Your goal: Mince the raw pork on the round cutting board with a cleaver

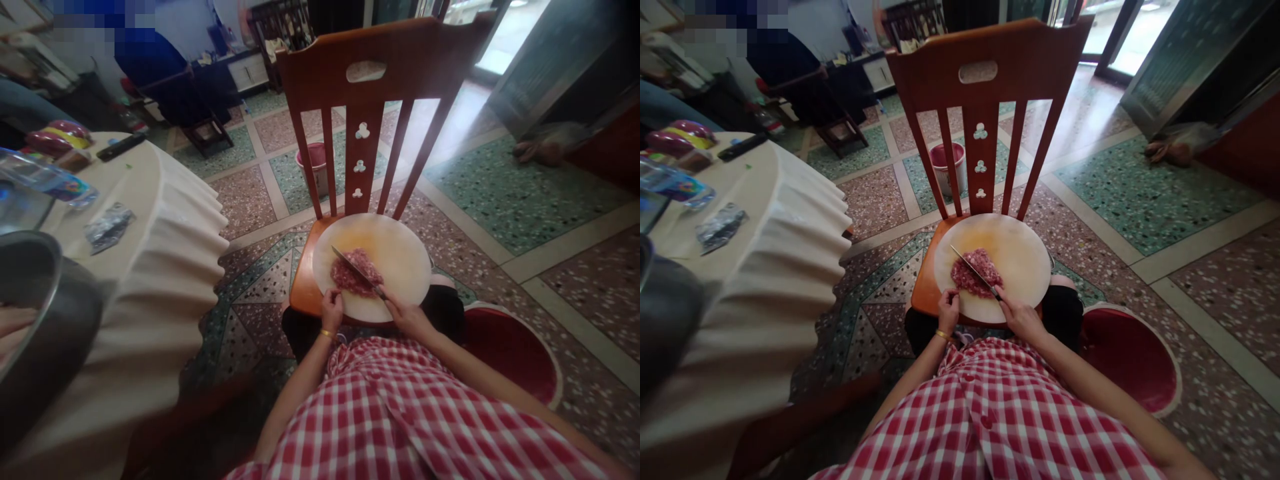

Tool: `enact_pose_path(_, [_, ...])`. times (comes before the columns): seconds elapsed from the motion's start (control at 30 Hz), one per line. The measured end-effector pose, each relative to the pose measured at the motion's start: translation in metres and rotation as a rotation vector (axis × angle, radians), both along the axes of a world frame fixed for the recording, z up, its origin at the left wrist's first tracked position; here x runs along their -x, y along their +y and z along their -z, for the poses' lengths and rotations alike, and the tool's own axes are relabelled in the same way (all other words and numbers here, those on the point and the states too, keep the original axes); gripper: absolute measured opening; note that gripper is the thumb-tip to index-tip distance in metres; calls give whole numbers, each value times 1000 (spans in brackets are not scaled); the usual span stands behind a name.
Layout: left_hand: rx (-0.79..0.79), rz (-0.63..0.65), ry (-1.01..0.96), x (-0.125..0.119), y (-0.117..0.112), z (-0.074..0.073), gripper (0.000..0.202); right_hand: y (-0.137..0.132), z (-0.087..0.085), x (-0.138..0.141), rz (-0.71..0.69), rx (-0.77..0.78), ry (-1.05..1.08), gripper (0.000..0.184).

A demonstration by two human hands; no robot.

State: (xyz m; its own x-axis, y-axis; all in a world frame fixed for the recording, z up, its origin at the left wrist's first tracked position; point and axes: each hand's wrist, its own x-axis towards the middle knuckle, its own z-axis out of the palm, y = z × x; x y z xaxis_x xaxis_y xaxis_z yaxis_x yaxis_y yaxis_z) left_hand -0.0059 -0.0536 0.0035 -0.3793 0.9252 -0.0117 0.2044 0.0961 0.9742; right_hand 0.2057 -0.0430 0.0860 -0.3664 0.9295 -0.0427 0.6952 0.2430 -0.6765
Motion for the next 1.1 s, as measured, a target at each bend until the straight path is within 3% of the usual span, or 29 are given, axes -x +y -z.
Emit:
enact_pose_path(0.07, [0,7,-10,0,0,-1,10,1,-5,-1,7,-4,41,40])
enact_pose_path(0.17, [11,2,-16,-1,0,-1,9,1,-17,-1,1,-147,170,42])
enact_pose_path(0.23, [12,0,-12,-1,0,-2,9,-1,-16,0,1,-204,192,43])
enact_pose_path(0.37, [8,9,-5,0,0,-2,10,-2,-1,-2,12,-22,48,40])
enact_pose_path(0.43, [7,11,-12,0,0,-2,10,-1,-6,-2,18,7,63,38])
enact_pose_path(0.57, [13,9,-29,0,0,-1,10,-1,-24,2,-5,-211,234,41])
enact_pose_path(0.63, [11,3,-30,0,0,-1,10,-1,-19,4,-6,-253,213,41])
enact_pose_path(0.77, [-13,2,-36,0,0,-2,9,-1,-2,1,0,-59,40,38])
enact_pose_path(0.83, [-9,5,-36,0,0,-2,10,-1,-7,-1,11,-55,74,37])
enact_pose_path(0.93, [9,2,-36,-1,0,-1,10,-2,-19,1,5,-188,211,40])
enact_pose_path(1.0, [11,-9,-43,-1,0,0,10,-4,-16,1,0,-235,239,41])
enact_pose_path(1.1, [1,-11,-46,-1,0,1,10,-6,-3,-1,9,-105,133,39])
